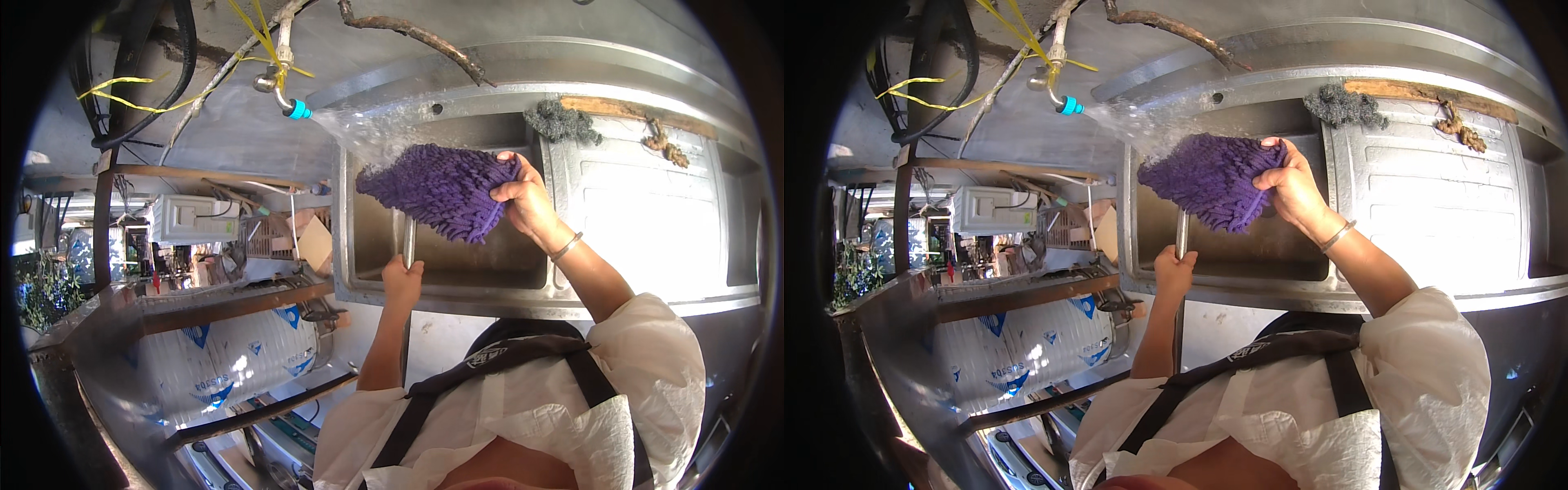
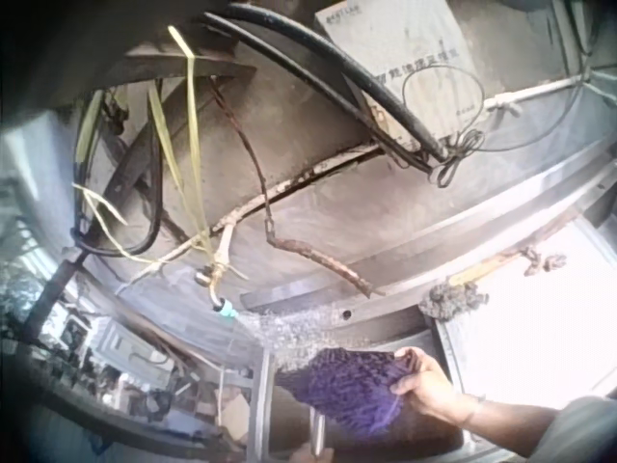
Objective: The person mops a tiled floor with a flat mop, rinses the mop head under a running tap, and then uses a red plastic scoop to pour water from a sink onto the floor. The person moves around a commercial kitchen area with stainless steel counters and equipment.
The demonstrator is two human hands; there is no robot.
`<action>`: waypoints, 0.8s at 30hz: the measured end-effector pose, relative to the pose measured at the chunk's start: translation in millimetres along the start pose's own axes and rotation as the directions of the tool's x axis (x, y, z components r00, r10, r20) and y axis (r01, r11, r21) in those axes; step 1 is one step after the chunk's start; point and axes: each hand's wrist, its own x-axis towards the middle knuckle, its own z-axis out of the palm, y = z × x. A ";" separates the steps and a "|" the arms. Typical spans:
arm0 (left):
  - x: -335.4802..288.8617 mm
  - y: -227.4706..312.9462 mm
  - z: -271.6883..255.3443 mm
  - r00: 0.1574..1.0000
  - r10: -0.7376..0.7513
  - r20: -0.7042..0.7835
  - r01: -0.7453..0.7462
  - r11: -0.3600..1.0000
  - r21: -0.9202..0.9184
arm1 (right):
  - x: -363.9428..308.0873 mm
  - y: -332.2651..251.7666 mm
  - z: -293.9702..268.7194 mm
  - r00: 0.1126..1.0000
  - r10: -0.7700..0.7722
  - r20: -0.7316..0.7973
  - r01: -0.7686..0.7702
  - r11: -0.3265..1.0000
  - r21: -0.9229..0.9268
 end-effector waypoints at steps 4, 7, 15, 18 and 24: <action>21.6 20.9 -1.2 0.988 0.077 -0.136 -0.059 0.989 0.135 | 27.8 6.5 -16.2 0.997 0.042 0.057 -0.048 0.992 0.115; 52.5 22.8 10.0 0.972 0.078 -0.222 -0.033 0.980 0.197 | 66.8 28.2 -28.4 0.995 0.083 0.047 -0.087 0.991 0.098; 94.0 -11.2 69.0 0.951 -0.049 -0.305 0.100 0.983 0.154 | 117.5 73.2 -61.3 0.906 0.192 -0.376 -0.301 0.919 -0.255; 99.0 -23.1 81.6 0.961 -0.109 -0.256 0.147 0.980 0.135 | 120.0 88.9 -75.4 0.855 0.140 -0.499 -0.362 0.850 -0.383; 123.7 -52.0 91.7 0.972 -0.041 -0.231 0.091 0.974 0.209 | 150.1 124.0 -111.8 0.717 0.238 -0.655 -0.510 0.819 -0.262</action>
